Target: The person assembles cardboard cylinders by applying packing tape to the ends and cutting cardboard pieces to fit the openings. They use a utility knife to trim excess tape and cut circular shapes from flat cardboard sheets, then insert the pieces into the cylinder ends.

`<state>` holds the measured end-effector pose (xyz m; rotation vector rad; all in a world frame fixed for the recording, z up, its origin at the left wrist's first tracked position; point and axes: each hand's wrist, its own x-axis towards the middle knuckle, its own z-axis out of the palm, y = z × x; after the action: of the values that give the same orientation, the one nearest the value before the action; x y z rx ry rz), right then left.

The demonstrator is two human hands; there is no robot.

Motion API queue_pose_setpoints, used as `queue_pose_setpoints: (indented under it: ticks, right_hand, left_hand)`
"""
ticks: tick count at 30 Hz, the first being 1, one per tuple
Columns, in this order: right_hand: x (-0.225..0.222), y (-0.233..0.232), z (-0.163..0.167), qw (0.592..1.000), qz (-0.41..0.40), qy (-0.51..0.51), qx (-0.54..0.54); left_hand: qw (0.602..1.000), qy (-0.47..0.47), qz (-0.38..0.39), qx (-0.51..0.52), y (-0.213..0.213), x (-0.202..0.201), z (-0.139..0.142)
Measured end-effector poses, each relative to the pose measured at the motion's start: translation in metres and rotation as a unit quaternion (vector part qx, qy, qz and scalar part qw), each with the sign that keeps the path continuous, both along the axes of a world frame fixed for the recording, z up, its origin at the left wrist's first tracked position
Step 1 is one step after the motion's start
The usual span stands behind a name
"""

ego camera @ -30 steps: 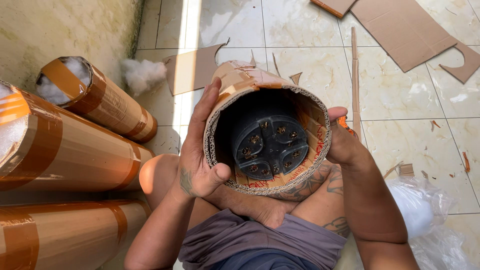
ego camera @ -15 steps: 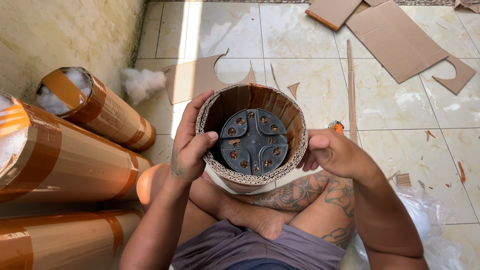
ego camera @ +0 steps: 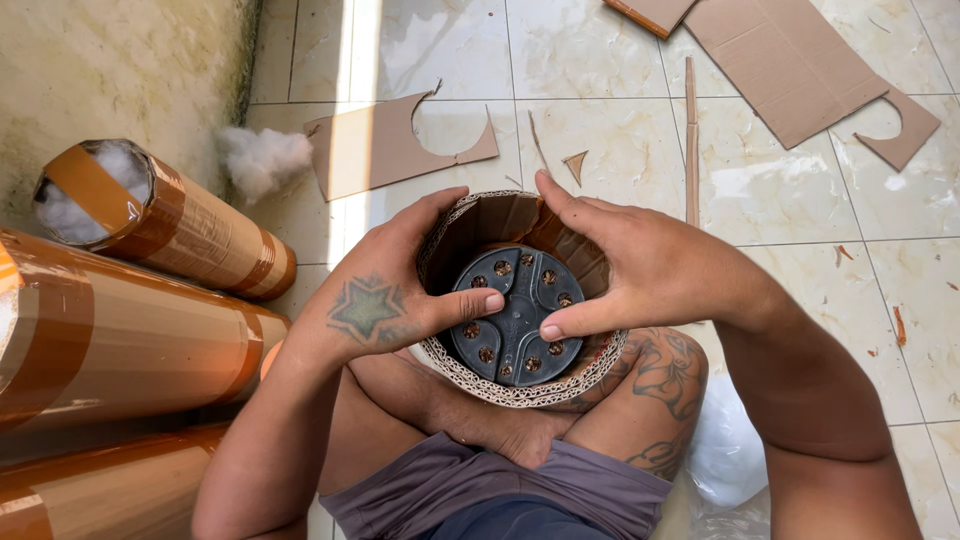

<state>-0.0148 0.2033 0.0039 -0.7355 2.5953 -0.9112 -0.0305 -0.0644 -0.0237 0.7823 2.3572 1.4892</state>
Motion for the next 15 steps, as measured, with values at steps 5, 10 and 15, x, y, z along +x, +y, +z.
queue_pose_setpoints:
  ticks: [5,10,15]
  right_hand:
    - [0.000,-0.002,-0.008,0.999,-0.051,0.005,-0.002]
    - [-0.001,-0.001,-0.011,0.997,-0.061,-0.014,-0.045]
    - [0.000,-0.001,-0.010,0.997,-0.053,0.006,-0.056]
  left_hand:
    - [0.999,-0.008,0.017,-0.042,0.005,-0.006,0.008]
    - [0.999,-0.007,0.019,-0.048,0.004,-0.007,0.006]
    - [0.998,0.012,0.019,-0.062,0.004,-0.009,0.007]
